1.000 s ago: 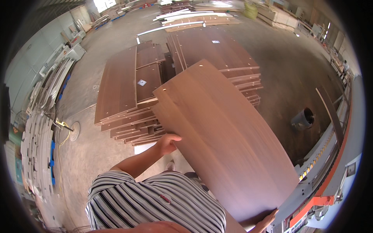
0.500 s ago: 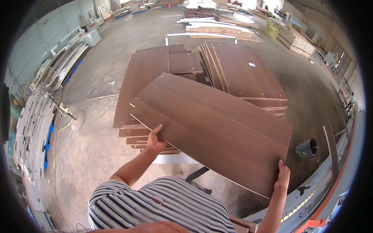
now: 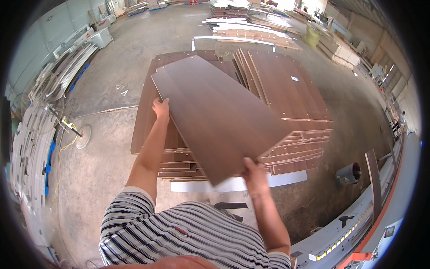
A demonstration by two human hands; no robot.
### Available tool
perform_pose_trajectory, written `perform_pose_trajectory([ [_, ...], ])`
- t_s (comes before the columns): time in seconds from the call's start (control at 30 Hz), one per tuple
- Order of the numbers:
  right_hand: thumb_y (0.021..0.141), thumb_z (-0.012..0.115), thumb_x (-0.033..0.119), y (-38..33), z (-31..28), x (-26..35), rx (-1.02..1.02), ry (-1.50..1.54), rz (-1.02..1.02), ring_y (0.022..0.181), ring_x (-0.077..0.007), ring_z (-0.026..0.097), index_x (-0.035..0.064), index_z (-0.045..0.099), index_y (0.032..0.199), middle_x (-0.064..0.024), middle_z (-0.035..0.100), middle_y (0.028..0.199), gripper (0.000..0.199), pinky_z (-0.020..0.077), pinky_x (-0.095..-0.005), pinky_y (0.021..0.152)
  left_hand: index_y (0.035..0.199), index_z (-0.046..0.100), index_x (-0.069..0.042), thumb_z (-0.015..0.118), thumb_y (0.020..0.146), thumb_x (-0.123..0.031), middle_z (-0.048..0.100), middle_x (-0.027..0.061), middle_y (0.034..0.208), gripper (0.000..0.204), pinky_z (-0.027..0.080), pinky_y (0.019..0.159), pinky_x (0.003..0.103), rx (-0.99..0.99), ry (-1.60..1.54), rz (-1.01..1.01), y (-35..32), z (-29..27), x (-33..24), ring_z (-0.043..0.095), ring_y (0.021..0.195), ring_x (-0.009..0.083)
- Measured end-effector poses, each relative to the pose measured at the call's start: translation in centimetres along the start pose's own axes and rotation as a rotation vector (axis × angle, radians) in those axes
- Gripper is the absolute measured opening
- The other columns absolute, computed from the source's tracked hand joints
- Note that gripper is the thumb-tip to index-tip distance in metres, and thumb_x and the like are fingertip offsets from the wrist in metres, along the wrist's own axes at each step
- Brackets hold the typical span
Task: The person repeatedly picks up rectangular wooden panels from a stack and places them onto a conveyor belt. The person handles the panels by hand, moving them one at a time from the pile to the machine.
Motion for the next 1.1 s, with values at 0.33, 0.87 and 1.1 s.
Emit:
perform_pose_trajectory([
  [0.33,0.093,0.051,0.021,0.1,-3.0,-9.2,0.252,-0.244,0.333,0.091,-0.0256,0.065,-0.0040,0.054,0.108,-0.0162,0.063,0.101,0.029,0.0486,-0.0311,0.084,0.141,0.032,-0.020,0.038,0.091,-0.054,0.017,0.0108,0.151,0.061,0.011,0.105,0.063,0.712,1.073,0.897,-13.8,0.3,-0.1,0.012,0.140,0.0251],
  [0.87,0.088,0.051,0.020,-14.7,-30.6,-18.3,-0.450,-0.240,0.479,0.077,-0.0189,0.066,0.0017,0.056,0.102,-0.0117,0.066,0.090,0.024,0.0477,-0.0264,0.065,0.139,0.035,-0.014,0.046,0.092,-0.038,0.030,0.0051,0.146,0.054,0.020,0.110,0.045,0.616,1.010,1.164,-20.7,-1.4,-1.6,0.028,0.135,0.0216],
  [1.1,0.089,0.051,0.022,-18.0,-35.4,-19.8,-0.506,-0.225,0.485,0.074,-0.0172,0.065,0.0023,0.056,0.102,-0.0101,0.066,0.089,0.024,0.0477,-0.0260,0.065,0.138,0.034,-0.006,0.048,0.091,-0.034,0.033,0.0123,0.144,0.056,0.024,0.109,0.042,0.501,0.890,1.176,-22.6,-2.3,-0.8,0.031,0.133,0.0270],
])
Point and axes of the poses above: each hand's wrist, its own y-axis towards the middle knuckle, its own z-axis out of the palm, x = y × z, the point moved 9 cm from there along y, towards the middle knuckle
